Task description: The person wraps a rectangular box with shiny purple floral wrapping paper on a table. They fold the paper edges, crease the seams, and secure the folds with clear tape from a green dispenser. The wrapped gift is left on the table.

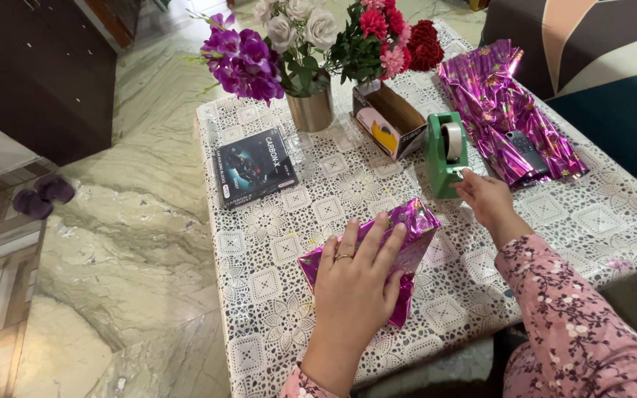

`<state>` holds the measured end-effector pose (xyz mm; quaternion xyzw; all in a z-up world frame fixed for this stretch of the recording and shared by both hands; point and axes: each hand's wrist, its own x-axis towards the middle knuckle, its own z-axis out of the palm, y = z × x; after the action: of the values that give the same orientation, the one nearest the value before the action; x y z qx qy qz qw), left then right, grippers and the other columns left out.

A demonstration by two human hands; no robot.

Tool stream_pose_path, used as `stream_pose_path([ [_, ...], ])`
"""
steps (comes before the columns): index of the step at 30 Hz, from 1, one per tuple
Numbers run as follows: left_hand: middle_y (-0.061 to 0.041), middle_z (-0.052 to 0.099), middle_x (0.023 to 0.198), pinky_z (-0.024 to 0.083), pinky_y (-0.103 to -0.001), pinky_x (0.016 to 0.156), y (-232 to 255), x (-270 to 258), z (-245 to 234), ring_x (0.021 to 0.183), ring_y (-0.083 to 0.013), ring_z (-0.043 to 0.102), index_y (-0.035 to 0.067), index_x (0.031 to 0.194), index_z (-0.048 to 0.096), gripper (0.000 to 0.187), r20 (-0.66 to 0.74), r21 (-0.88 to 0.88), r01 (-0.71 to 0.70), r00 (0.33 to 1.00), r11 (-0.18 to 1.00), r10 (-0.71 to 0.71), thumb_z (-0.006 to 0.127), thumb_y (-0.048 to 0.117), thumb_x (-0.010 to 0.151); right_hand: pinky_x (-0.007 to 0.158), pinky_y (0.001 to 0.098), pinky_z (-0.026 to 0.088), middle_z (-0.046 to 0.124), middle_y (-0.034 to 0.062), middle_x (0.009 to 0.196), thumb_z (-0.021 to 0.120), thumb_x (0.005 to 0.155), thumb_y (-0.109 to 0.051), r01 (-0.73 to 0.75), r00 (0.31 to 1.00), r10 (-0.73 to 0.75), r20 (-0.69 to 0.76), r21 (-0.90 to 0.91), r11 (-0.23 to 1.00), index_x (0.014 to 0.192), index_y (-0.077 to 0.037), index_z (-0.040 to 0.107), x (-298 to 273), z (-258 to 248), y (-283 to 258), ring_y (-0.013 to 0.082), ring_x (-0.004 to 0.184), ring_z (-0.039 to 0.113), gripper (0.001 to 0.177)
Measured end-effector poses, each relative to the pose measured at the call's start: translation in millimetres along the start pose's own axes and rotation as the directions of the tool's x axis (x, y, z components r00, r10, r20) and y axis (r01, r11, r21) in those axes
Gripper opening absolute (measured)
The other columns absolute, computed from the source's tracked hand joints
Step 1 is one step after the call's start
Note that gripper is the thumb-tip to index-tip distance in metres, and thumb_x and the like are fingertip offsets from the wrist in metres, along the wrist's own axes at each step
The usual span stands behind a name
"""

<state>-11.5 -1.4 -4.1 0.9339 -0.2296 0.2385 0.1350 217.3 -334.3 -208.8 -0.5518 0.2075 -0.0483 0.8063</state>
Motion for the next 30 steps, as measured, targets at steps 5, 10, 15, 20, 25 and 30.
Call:
stream_pose_path([
  [5,-0.004,0.052,0.152,0.036,-0.054,0.110,-1,2,1,0.134,-0.0343,0.051,0.025,0.147,0.055,0.062,0.005,0.001,0.003,1.000,1.000,-0.003,0.067,0.035,0.087,0.102,0.0338,0.056,0.065,0.0142,0.112,0.070,0.097,-0.016,0.021,1.000,-0.021,-0.008,0.012,1.000,0.122,0.010,0.056,1,2,4,0.0247,0.106,0.068,0.039],
  [10,-0.003,0.052,0.153,0.036,-0.053,0.112,-1,0,1,0.135,-0.0339,0.051,0.025,0.147,0.055,0.062,0.007,0.011,0.000,1.000,1.000,0.000,0.067,0.035,0.088,0.101,0.0312,0.058,0.067,0.0140,0.112,0.069,0.096,-0.017,0.022,0.999,-0.024,-0.024,-0.067,0.997,0.117,0.009,0.059,-2,0,9,0.0231,0.106,0.069,0.035],
  [15,-0.003,0.052,0.153,0.035,-0.053,0.112,0,1,1,0.135,-0.0334,0.051,0.026,0.147,0.055,0.062,0.005,0.015,0.003,1.000,1.000,-0.003,0.067,0.035,0.088,0.089,0.0303,0.061,0.069,0.0129,0.101,0.072,0.099,-0.021,0.090,0.994,-0.099,-0.035,-0.200,0.976,0.103,0.008,0.062,3,-2,20,0.0192,0.093,0.069,0.031],
  [20,-0.004,0.051,0.153,0.036,-0.053,0.111,0,3,0,0.136,-0.0337,0.050,0.024,0.147,0.055,0.061,0.014,0.013,0.006,1.000,1.000,-0.006,0.067,0.035,0.088,0.070,0.0324,0.061,0.070,0.0117,0.086,0.070,0.101,-0.024,0.189,0.975,-0.222,-0.028,-0.435,0.880,0.086,0.006,0.063,8,1,26,0.0157,0.074,0.069,0.034],
  [25,-0.003,0.051,0.153,0.036,-0.054,0.110,0,4,0,0.135,-0.0334,0.050,0.025,0.147,0.054,0.061,0.027,0.013,0.015,1.000,1.000,-0.015,0.067,0.035,0.088,0.065,0.0325,0.054,0.075,0.0117,0.082,0.069,0.101,-0.027,0.220,0.958,-0.287,0.017,-0.687,0.693,0.087,0.003,0.067,5,0,21,0.0171,0.074,0.071,0.033],
  [30,-0.004,0.051,0.153,0.036,-0.053,0.111,0,3,0,0.135,-0.0337,0.051,0.024,0.148,0.054,0.062,0.028,0.014,0.010,1.000,1.000,-0.011,0.067,0.035,0.088,0.064,0.0346,0.054,0.075,0.0139,0.082,0.068,0.102,-0.026,0.270,0.939,-0.337,0.063,-0.741,0.615,0.087,0.008,0.068,5,-2,20,0.0187,0.076,0.073,0.037],
])
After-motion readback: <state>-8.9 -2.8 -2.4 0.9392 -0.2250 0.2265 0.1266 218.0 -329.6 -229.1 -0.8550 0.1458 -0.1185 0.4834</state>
